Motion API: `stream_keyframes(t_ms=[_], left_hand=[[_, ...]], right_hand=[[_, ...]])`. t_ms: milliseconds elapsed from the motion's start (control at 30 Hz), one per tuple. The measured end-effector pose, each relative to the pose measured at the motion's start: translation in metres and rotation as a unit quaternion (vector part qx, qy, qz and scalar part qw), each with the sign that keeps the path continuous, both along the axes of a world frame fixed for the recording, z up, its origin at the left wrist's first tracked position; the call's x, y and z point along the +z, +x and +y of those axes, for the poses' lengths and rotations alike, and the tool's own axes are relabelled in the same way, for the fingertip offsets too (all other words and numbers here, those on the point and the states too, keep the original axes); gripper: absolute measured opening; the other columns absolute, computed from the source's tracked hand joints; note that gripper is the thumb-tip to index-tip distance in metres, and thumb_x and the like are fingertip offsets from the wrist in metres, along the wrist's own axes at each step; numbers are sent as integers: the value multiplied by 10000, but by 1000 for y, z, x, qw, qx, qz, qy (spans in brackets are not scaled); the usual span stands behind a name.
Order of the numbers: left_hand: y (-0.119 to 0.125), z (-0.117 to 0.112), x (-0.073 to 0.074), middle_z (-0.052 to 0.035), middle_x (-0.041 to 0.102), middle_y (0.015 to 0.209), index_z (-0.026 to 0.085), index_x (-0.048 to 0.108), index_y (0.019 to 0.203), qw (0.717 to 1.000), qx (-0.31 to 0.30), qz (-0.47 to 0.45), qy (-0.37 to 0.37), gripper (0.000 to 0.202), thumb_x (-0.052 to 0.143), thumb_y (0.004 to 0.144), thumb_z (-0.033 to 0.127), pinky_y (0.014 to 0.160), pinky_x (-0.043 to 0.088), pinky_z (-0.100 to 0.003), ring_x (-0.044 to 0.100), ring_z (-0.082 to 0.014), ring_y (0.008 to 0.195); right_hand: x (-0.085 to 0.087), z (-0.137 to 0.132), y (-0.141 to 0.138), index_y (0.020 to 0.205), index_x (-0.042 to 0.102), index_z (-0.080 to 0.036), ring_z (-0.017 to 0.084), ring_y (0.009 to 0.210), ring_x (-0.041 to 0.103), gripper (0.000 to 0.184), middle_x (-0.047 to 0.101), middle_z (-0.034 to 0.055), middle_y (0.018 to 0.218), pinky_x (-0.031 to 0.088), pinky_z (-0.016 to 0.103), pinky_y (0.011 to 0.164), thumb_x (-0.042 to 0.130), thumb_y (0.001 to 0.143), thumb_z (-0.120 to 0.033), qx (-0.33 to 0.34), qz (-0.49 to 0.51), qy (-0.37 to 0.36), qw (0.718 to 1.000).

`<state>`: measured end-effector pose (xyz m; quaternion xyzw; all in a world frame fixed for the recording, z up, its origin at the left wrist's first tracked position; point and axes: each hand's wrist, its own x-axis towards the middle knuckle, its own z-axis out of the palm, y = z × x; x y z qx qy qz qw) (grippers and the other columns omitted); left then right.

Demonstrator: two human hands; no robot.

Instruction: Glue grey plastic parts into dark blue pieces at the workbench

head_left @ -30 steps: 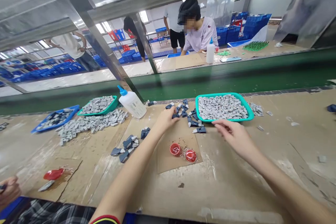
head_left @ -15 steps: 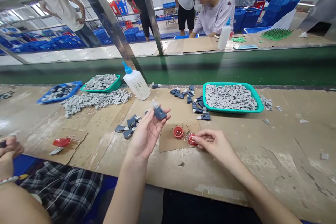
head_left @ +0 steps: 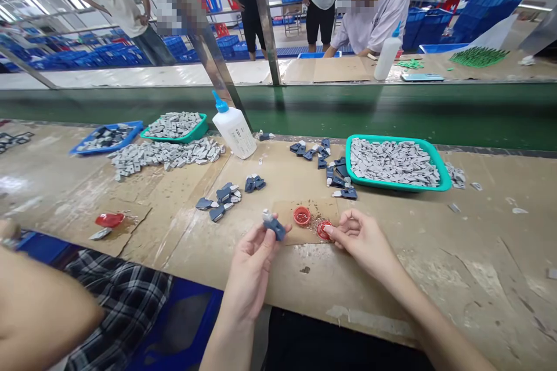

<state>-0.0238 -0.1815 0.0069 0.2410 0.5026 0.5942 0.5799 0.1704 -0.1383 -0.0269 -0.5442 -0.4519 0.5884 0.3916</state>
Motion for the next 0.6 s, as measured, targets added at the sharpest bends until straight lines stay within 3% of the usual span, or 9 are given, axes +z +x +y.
stream_keyframes(t_ms=[167, 267, 433, 600], left_hand=[[16, -1, -2, -78, 697, 1013, 158, 698, 947, 999, -13, 8, 35, 212, 706, 751, 239, 974, 425, -312, 619, -192, 1025], [29, -1, -1, -97, 699, 1036, 164, 682, 1031, 998, -39, 9, 42, 296, 712, 744, 231, 968, 432, -339, 625, -208, 1022], [50, 0, -1, -109, 712, 1040, 165, 682, 1043, 995, -80, 26, 53, 305, 712, 745, 219, 917, 483, -314, 649, -213, 1002], [59, 1, 0, -79, 725, 1016, 180, 711, 989, 993, -81, 53, 69, 283, 740, 707, 181, 890, 515, -290, 667, -201, 970]], right_hand=[[10, -2, 12, 736, 387, -210, 104, 509, 553, 425, 622, -23, 598, 424, 211, 489, 776, 675, -370, -6, 89, -2, 996], [26, -8, 22, 756, 392, -211, 110, 570, 585, 411, 636, -22, 636, 452, 205, 519, 770, 694, -360, 7, 124, 3, 992], [52, -21, 24, 751, 375, -213, 90, 543, 581, 404, 628, -46, 627, 443, 175, 486, 759, 717, -336, 31, 142, 7, 989], [58, -25, 21, 737, 358, -213, 90, 540, 583, 432, 633, -44, 632, 451, 175, 485, 775, 696, -319, 47, 140, 6, 989]])
